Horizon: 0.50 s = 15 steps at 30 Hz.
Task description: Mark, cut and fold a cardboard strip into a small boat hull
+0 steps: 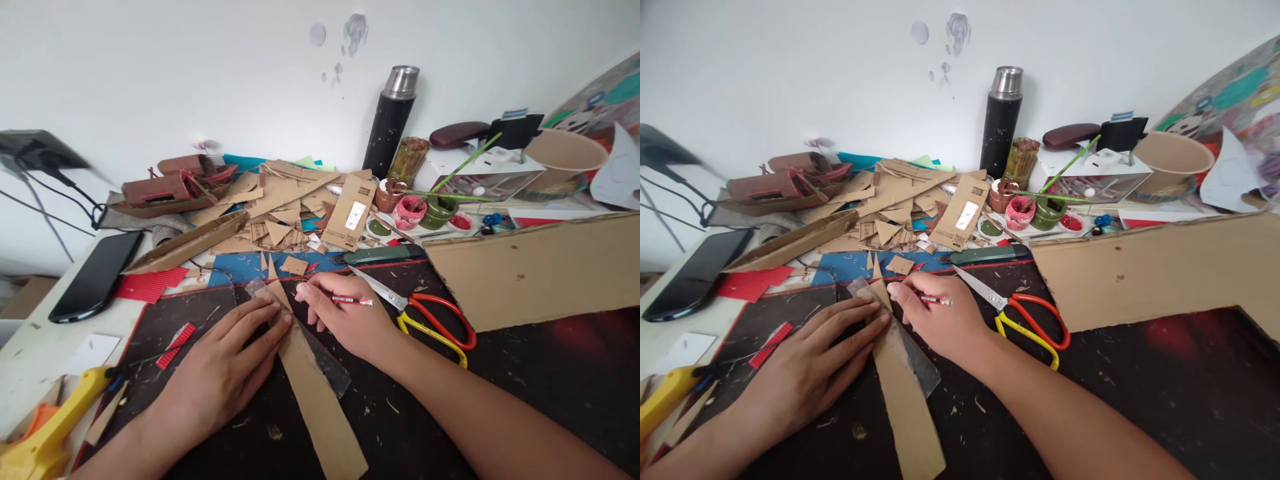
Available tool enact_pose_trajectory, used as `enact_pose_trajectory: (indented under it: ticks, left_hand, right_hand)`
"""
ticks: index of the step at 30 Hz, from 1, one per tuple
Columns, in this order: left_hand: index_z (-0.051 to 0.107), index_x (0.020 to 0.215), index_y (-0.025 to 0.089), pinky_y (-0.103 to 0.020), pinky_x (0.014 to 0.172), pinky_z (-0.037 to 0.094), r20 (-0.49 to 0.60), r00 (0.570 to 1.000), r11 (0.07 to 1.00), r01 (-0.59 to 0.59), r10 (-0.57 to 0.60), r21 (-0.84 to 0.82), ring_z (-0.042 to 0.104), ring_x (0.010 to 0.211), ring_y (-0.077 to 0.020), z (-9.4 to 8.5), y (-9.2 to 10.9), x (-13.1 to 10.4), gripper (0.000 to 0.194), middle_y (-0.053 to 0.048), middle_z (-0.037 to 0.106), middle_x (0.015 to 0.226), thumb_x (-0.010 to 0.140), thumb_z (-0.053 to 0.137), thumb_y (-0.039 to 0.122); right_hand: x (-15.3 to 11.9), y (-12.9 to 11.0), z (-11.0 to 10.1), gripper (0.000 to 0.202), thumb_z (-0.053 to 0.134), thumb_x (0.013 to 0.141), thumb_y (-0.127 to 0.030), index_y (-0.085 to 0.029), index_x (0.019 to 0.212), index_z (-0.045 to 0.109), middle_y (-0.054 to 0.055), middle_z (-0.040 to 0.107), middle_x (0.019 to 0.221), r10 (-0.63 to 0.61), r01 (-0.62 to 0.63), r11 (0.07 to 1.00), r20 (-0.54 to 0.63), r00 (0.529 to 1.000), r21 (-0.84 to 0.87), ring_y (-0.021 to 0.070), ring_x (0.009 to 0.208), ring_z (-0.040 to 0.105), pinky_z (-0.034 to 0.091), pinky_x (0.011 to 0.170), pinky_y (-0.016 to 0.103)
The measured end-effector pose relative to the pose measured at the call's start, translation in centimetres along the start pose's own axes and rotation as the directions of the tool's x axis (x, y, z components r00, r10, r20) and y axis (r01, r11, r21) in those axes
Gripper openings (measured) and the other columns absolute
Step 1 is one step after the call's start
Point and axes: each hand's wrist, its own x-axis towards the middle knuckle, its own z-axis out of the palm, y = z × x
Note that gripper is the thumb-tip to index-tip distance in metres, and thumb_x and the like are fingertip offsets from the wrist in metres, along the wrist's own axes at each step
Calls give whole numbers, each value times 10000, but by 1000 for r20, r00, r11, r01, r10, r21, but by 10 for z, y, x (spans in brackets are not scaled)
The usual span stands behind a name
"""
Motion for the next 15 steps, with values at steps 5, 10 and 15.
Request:
enact_pose_trajectory:
  ticks: [5,10,15]
  left_hand:
    - [650,1459,156,-435,1131,571,14,1000,1000,18,-18,-12,595,1382,-295,2,-2,-3,423,-143,679,1396,1041,589,142]
    - [666,1451,177,-423,1107,587,11,998,997,68,-68,-32,612,1352,-287,4,-2,-5,424,-149,656,1416,1041,570,142]
    - [680,1441,182,-428,1124,585,8,998,996,69,-69,-49,617,1365,-289,3,-3,-6,414,-141,683,1408,1044,566,154]
  right_hand:
    - [1,-2,-1,388,567,1094,-458,-202,837,704,-6,708,699,35,-35,999,-8,999,35,123,589,662,491,581,228]
    - [2,-6,-1,359,575,1086,-448,-196,877,723,-11,698,671,95,-94,992,-10,995,89,118,541,658,493,543,222]
    - [2,-7,-2,376,564,1096,-464,-192,903,737,-9,695,667,79,-78,995,-13,997,64,120,552,662,499,555,227]
